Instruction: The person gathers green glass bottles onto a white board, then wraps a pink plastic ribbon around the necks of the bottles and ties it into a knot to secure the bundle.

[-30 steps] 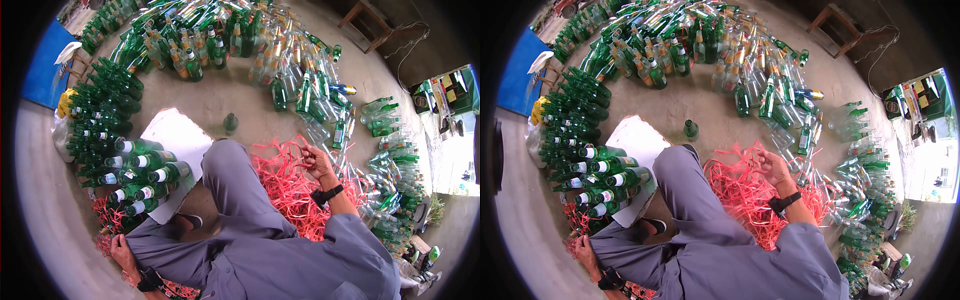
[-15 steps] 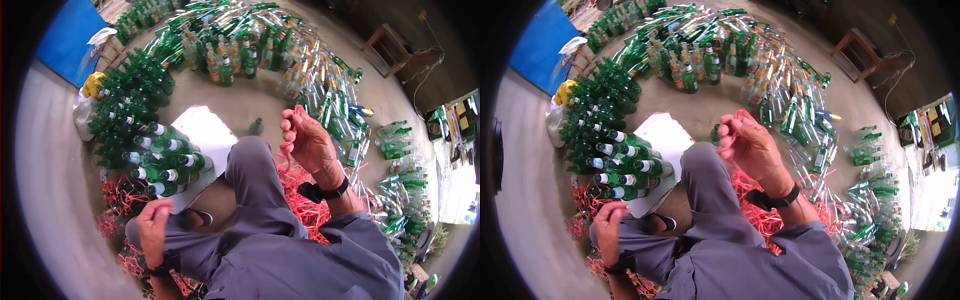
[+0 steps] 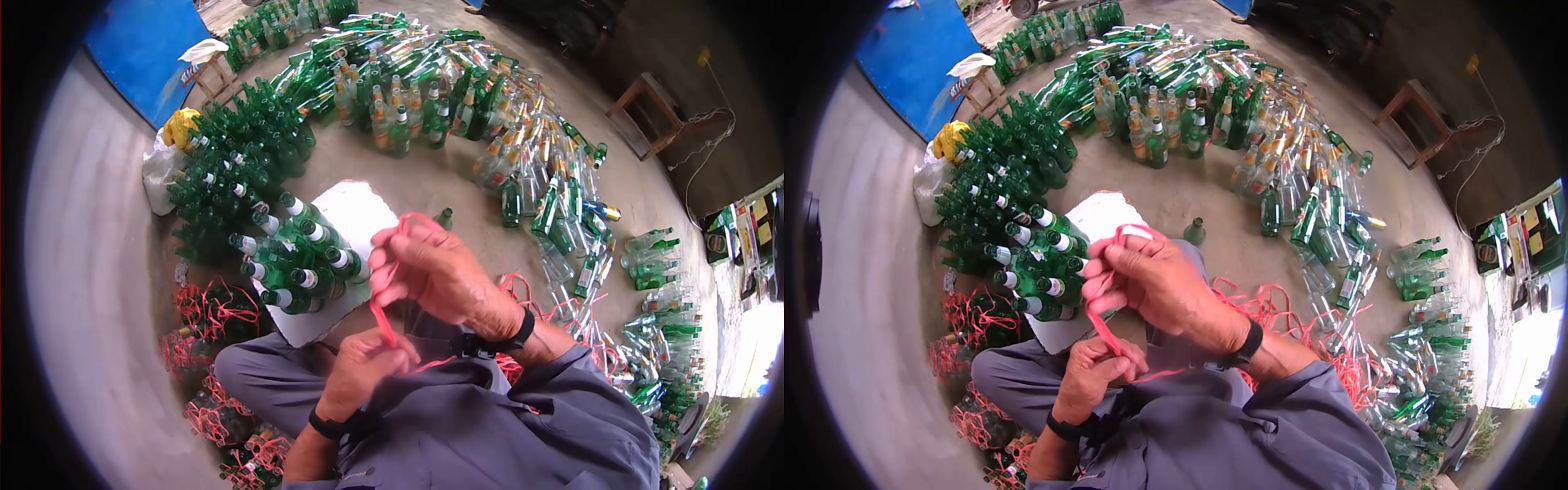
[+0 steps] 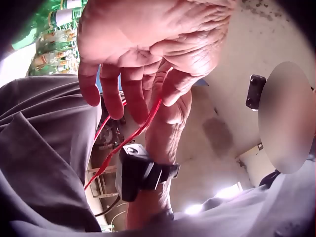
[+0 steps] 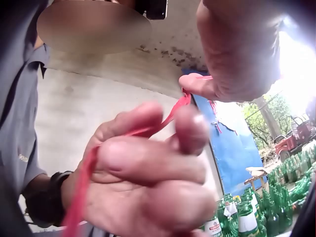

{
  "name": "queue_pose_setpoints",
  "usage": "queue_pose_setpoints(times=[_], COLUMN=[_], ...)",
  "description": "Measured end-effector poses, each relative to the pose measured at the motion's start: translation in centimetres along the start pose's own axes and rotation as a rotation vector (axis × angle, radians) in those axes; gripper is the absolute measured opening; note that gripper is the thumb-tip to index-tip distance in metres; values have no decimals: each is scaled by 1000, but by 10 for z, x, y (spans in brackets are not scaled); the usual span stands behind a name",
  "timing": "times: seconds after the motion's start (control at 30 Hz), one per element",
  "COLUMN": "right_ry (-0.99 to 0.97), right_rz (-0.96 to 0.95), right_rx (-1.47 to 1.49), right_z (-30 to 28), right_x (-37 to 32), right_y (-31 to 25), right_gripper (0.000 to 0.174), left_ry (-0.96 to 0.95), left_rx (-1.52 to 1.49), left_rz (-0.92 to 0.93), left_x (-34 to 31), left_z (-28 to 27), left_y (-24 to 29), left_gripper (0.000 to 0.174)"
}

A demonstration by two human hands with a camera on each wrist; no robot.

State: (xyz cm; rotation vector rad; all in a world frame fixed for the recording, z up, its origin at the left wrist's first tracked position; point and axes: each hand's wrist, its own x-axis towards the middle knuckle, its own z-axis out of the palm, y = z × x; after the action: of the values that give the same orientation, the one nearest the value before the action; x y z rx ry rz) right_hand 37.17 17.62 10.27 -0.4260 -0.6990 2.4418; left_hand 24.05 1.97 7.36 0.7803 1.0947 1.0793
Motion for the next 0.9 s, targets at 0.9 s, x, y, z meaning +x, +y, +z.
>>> queue_pose_setpoints(times=[0.9], right_ry=[392], right_rz=[-612], right_rx=[-26], right_z=[-146], right_x=[10], right_y=[-117], right_gripper=[19], left_ry=[873], left_rx=[71], left_rz=[430], left_x=[-128], left_z=[-161], left_y=[35], left_gripper=[8])
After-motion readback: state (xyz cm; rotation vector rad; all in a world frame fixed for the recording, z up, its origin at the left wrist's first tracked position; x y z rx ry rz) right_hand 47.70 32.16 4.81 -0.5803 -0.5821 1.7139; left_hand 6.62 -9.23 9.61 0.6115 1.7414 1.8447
